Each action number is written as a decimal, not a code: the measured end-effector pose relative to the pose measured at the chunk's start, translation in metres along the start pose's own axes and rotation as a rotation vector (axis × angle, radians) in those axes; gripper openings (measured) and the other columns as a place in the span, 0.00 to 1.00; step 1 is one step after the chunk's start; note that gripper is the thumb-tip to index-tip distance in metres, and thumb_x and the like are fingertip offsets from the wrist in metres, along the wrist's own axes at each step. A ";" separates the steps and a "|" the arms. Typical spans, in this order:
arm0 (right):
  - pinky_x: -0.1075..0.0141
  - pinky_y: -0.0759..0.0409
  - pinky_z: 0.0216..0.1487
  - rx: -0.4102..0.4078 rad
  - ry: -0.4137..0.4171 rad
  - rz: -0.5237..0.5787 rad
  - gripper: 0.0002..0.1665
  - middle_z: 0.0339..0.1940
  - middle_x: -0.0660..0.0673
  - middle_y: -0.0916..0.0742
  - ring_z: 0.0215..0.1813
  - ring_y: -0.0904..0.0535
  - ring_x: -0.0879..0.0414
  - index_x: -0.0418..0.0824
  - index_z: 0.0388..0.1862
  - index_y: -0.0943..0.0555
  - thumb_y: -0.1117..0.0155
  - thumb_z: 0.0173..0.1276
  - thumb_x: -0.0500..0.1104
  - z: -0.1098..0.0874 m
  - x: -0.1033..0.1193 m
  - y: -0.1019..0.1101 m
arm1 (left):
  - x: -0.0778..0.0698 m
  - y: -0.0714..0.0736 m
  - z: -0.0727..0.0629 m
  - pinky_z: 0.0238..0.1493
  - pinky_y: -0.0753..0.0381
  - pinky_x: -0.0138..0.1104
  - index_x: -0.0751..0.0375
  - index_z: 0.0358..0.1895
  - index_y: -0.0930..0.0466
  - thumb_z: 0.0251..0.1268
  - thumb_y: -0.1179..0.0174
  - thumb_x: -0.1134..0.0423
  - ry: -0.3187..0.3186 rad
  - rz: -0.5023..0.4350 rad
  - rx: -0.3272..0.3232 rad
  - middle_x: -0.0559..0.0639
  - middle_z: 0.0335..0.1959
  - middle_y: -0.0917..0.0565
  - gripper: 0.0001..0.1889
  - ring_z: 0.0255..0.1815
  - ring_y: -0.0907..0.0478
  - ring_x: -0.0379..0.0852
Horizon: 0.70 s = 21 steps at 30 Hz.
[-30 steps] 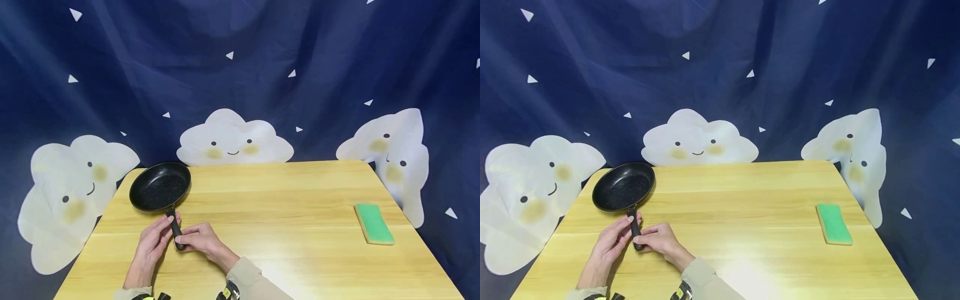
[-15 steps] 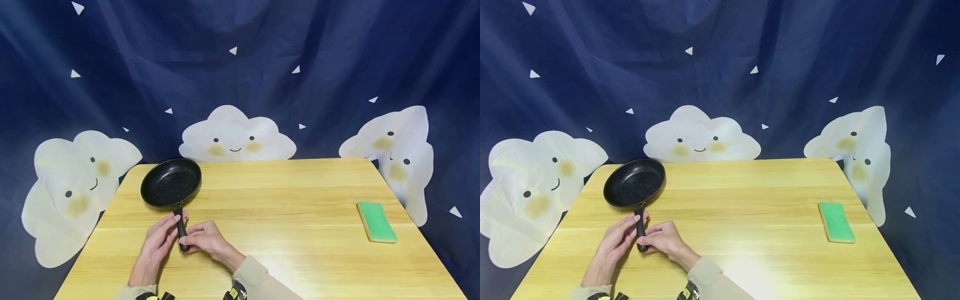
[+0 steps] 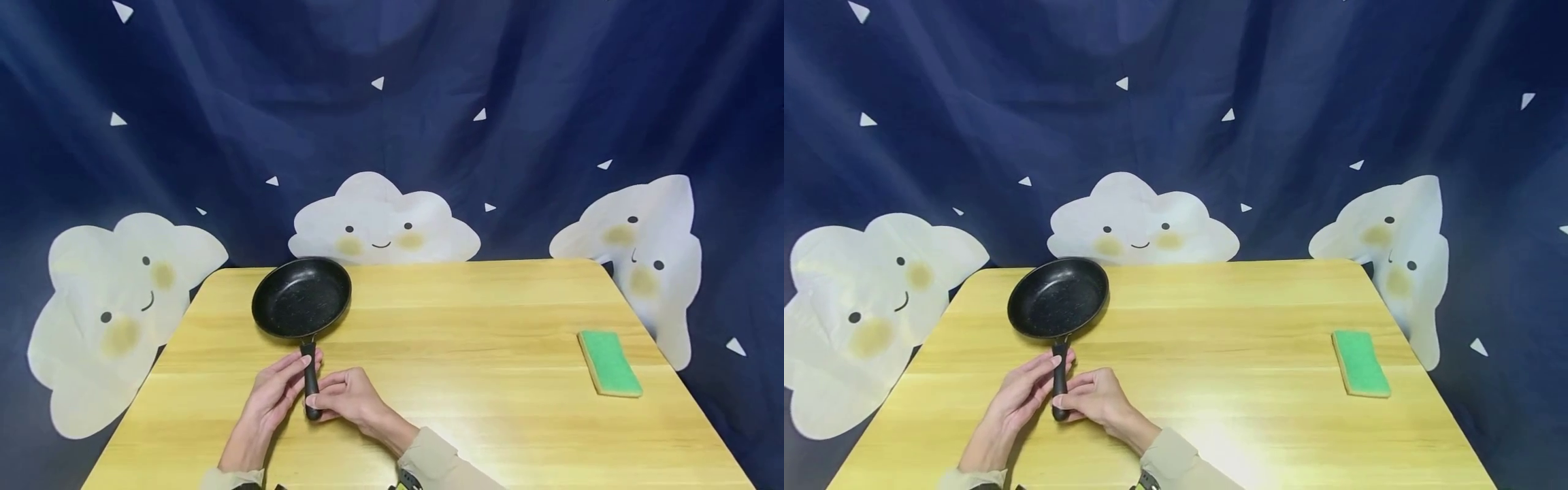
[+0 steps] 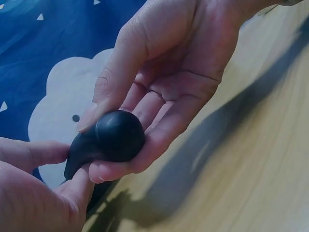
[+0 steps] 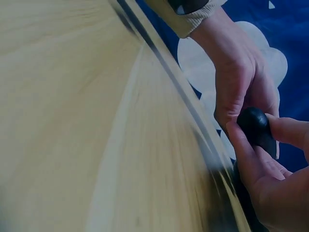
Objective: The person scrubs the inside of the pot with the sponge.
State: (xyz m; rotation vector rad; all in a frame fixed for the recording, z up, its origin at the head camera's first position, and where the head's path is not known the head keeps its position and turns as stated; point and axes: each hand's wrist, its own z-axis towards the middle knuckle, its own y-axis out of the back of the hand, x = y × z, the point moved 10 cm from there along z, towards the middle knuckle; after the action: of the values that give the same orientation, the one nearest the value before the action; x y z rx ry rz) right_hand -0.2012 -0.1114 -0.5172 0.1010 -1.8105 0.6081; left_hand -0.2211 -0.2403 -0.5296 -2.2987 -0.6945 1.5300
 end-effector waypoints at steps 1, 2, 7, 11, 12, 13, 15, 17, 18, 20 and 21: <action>0.61 0.11 0.37 -0.008 0.003 -0.002 0.08 0.33 0.32 0.10 0.35 0.10 0.49 0.27 0.39 0.17 0.28 0.60 0.26 -0.002 0.002 0.003 | 0.001 -0.003 0.001 0.64 0.22 0.39 0.80 0.72 0.40 0.73 0.43 0.79 0.002 0.002 0.004 0.62 0.49 0.12 0.28 0.55 0.15 0.52; 0.61 0.11 0.37 -0.014 -0.001 -0.005 0.08 0.33 0.32 0.10 0.35 0.10 0.49 0.27 0.39 0.17 0.28 0.60 0.26 -0.004 0.003 0.006 | 0.002 -0.006 0.001 0.64 0.22 0.39 0.80 0.72 0.39 0.72 0.43 0.79 0.004 0.001 0.006 0.63 0.49 0.12 0.28 0.55 0.15 0.52; 0.60 0.10 0.37 -0.023 -0.011 -0.005 0.09 0.33 0.31 0.10 0.36 0.10 0.48 0.27 0.40 0.17 0.28 0.61 0.26 -0.012 0.006 0.018 | 0.010 -0.018 0.002 0.62 0.21 0.40 0.81 0.70 0.37 0.71 0.44 0.81 0.018 0.003 0.014 0.64 0.49 0.13 0.26 0.54 0.15 0.53; 0.58 0.10 0.39 -0.014 -0.007 -0.001 0.10 0.35 0.31 0.10 0.37 0.10 0.48 0.26 0.41 0.18 0.28 0.61 0.27 -0.017 0.009 0.024 | 0.012 -0.027 0.003 0.60 0.19 0.40 0.83 0.69 0.36 0.70 0.43 0.81 -0.008 0.033 0.029 0.65 0.49 0.13 0.26 0.53 0.14 0.53; 0.58 0.10 0.39 -0.014 -0.006 -0.003 0.10 0.35 0.31 0.10 0.37 0.10 0.48 0.26 0.41 0.18 0.28 0.61 0.27 -0.018 0.010 0.026 | 0.013 -0.030 0.003 0.60 0.19 0.40 0.83 0.69 0.36 0.70 0.42 0.80 -0.011 0.041 0.033 0.65 0.49 0.13 0.26 0.52 0.14 0.52; 0.58 0.10 0.39 -0.015 -0.005 -0.006 0.10 0.35 0.31 0.10 0.36 0.10 0.48 0.26 0.42 0.18 0.28 0.62 0.27 -0.019 0.011 0.028 | 0.014 -0.032 0.003 0.60 0.19 0.40 0.83 0.69 0.36 0.70 0.42 0.80 -0.008 0.044 0.039 0.65 0.49 0.13 0.26 0.52 0.14 0.52; 0.58 0.10 0.39 -0.019 -0.004 -0.016 0.10 0.35 0.31 0.10 0.36 0.11 0.49 0.25 0.42 0.18 0.29 0.62 0.27 -0.022 0.012 0.032 | 0.016 -0.038 0.004 0.60 0.19 0.39 0.83 0.69 0.36 0.70 0.42 0.80 -0.006 0.059 0.053 0.64 0.50 0.13 0.26 0.52 0.14 0.52; 0.58 0.10 0.40 -0.022 -0.006 -0.025 0.10 0.35 0.31 0.10 0.36 0.11 0.49 0.25 0.42 0.18 0.29 0.62 0.28 -0.024 0.013 0.036 | 0.020 -0.043 0.004 0.60 0.19 0.39 0.83 0.69 0.36 0.70 0.43 0.80 0.005 0.060 0.064 0.65 0.50 0.13 0.26 0.52 0.14 0.51; 0.58 0.10 0.40 -0.023 -0.005 -0.030 0.10 0.35 0.31 0.10 0.37 0.11 0.49 0.25 0.42 0.18 0.29 0.62 0.28 -0.026 0.014 0.038 | 0.021 -0.045 0.004 0.60 0.19 0.39 0.83 0.69 0.35 0.70 0.43 0.80 0.008 0.060 0.066 0.66 0.51 0.14 0.26 0.52 0.14 0.52; 0.58 0.10 0.40 -0.022 -0.005 -0.036 0.11 0.36 0.31 0.10 0.37 0.11 0.49 0.25 0.43 0.18 0.29 0.63 0.28 -0.028 0.014 0.041 | 0.024 -0.049 0.004 0.59 0.19 0.39 0.83 0.68 0.34 0.70 0.43 0.80 0.015 0.058 0.072 0.66 0.51 0.14 0.25 0.51 0.14 0.52; 0.59 0.10 0.40 -0.023 -0.006 -0.037 0.11 0.36 0.31 0.10 0.38 0.11 0.49 0.25 0.43 0.18 0.29 0.63 0.28 -0.030 0.015 0.043 | 0.026 -0.051 0.004 0.59 0.19 0.39 0.83 0.68 0.34 0.70 0.42 0.80 0.017 0.056 0.076 0.67 0.52 0.14 0.25 0.51 0.14 0.52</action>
State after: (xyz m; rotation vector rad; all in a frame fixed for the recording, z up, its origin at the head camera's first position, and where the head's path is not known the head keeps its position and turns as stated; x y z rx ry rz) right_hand -0.1960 -0.0576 -0.5130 0.1207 -1.8166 0.5612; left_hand -0.2279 -0.1838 -0.5263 -2.2905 -0.5623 1.5323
